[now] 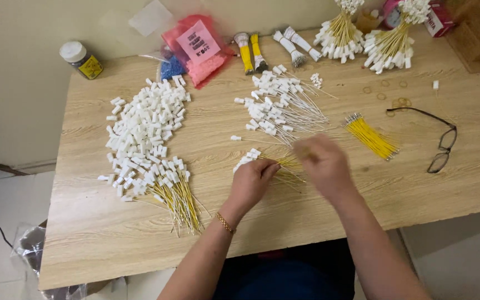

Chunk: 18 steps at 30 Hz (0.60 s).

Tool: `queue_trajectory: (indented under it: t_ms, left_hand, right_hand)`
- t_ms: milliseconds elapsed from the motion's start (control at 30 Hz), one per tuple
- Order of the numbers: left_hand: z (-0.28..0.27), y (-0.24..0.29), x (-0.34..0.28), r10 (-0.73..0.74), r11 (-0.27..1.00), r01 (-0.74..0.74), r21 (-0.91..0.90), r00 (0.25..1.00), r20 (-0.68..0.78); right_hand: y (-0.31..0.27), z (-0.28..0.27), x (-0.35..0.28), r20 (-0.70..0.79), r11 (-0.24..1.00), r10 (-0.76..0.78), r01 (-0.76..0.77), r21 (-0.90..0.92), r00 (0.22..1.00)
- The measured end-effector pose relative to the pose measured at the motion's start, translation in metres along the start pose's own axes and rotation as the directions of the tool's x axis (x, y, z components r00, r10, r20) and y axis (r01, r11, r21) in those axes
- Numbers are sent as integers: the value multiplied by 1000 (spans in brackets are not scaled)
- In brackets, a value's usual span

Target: Assembling small white plastic connector housings with yellow wires

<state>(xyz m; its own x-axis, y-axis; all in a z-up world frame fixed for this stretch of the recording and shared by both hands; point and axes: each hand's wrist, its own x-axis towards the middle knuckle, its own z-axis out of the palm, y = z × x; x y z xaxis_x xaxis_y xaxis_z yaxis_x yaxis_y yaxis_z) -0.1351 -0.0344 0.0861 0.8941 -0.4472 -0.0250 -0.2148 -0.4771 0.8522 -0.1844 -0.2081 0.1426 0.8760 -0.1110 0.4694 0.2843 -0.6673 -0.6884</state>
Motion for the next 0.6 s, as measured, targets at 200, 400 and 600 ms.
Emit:
queue_trajectory:
  t_ms: [200,400,600]
  left_hand:
    - [-28,12,2,6,995,-1,-100,999,49]
    - [-25,-2,5,-84,859,92,-504,996,38]
    - [-18,-8,5,-56,845,84,-528,996,69]
  right_hand:
    - [21,13,-3,403,955,146,-23,-294,904]
    - [25,19,-2,318,970,141,-66,-236,938]
    - [20,26,4,331,951,60,46,-306,942]
